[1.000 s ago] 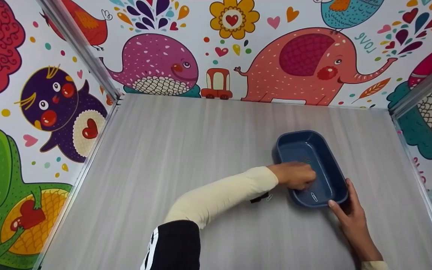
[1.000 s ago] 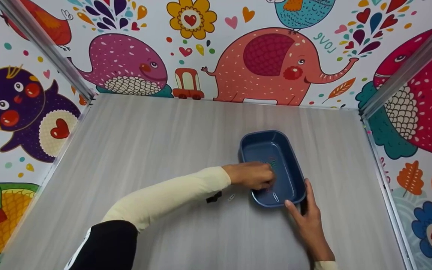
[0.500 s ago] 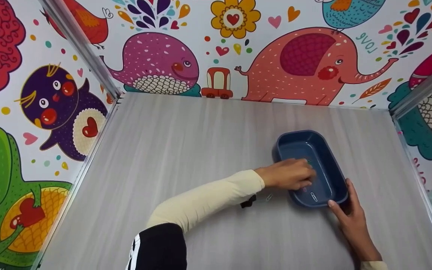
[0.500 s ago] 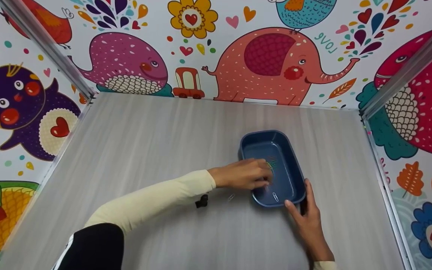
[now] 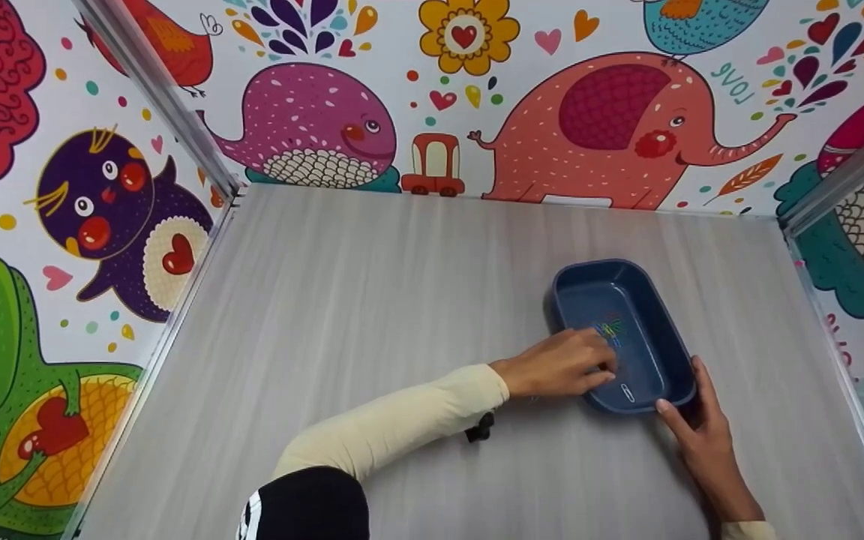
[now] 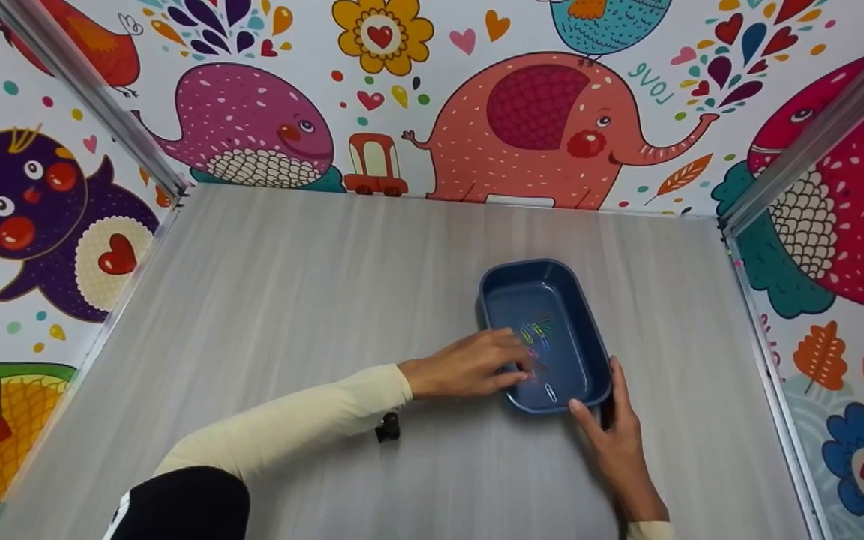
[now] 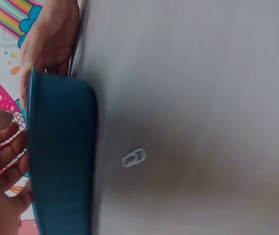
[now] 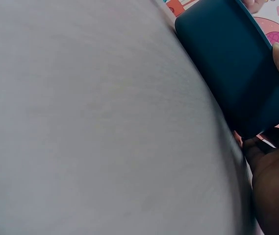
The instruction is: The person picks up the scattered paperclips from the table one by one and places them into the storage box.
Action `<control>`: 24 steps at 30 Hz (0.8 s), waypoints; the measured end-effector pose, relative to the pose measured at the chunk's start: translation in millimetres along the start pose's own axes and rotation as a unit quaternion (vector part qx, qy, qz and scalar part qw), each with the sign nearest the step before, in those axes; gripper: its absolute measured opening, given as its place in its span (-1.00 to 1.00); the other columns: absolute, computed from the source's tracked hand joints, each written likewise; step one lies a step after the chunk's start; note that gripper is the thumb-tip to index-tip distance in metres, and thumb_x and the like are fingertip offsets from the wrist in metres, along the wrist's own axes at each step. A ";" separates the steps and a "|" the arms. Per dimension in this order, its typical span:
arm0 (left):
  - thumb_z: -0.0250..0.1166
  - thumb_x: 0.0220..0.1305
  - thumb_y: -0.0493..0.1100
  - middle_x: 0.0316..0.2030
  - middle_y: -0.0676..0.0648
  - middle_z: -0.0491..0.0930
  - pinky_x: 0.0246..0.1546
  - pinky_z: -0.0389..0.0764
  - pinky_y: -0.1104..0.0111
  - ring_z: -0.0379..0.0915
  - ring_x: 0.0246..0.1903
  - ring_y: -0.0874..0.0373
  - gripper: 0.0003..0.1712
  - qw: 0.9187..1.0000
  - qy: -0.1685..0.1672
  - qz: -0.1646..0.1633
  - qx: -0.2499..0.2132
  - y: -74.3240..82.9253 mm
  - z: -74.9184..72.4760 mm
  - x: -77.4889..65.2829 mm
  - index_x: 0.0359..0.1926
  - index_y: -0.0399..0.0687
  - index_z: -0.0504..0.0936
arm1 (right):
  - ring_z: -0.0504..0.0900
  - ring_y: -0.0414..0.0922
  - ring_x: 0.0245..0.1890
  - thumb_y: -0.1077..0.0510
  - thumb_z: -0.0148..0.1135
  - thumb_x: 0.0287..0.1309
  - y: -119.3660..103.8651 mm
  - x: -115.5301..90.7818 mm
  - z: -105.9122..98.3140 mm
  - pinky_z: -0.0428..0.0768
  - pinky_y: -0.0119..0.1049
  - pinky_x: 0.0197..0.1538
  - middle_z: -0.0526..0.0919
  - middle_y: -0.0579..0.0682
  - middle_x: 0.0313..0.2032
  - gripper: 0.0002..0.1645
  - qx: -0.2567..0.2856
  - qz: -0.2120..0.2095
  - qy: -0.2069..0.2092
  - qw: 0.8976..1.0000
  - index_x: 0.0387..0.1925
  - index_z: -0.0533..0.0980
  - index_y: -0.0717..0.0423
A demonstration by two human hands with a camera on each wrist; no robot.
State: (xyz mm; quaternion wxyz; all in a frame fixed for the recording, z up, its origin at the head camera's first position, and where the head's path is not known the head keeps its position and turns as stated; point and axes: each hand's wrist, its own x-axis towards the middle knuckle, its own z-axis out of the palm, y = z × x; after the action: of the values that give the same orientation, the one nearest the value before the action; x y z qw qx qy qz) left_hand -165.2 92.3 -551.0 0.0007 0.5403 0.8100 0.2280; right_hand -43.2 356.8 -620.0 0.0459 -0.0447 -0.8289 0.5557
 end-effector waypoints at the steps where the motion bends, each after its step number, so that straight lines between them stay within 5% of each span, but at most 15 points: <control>1: 0.34 0.63 -0.09 -0.01 0.06 0.80 0.19 0.51 0.51 0.59 0.04 0.19 -0.80 1.000 0.013 0.002 0.001 -0.1 1.1 -2.3 0.05 -0.03 0.83 | 0.02 -0.10 0.68 0.26 0.30 0.58 -0.3 0.0 -0.1 0.22 -0.68 0.38 -0.15 0.20 0.77 0.11 0.000 0.001 0.000 1.000 0.82 -0.18 -0.01; 13: 0.40 0.57 -0.22 0.00 -0.06 0.75 0.29 0.52 0.37 0.58 0.07 0.05 -0.83 0.987 0.153 0.012 -0.048 -0.3 11.7 -30.7 0.05 -0.19 0.78 | 0.02 -0.09 0.68 0.23 0.31 0.59 -1.0 1.1 0.0 0.23 -0.69 0.37 -0.14 0.18 0.77 0.11 -0.008 0.007 0.000 1.000 0.82 -0.18 -0.03; 24: 0.34 0.62 -0.21 -0.02 -0.05 0.72 0.28 0.51 0.38 0.57 0.06 0.08 -0.85 0.980 0.179 -0.019 -0.085 -1.2 24.7 -53.0 0.04 -0.19 0.75 | 0.06 -0.18 0.66 0.25 0.30 0.59 -1.4 0.5 0.4 0.24 -0.69 0.37 -0.13 0.21 0.77 0.10 -0.001 0.002 -0.001 1.000 0.81 -0.18 0.03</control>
State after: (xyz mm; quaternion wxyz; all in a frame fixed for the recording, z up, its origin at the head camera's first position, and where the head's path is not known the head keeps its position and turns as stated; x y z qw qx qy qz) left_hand -138.1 54.6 -586.6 -0.0938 0.4732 0.7851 0.3885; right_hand -43.8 356.0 -618.8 0.0444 -0.0457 -0.8295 0.5548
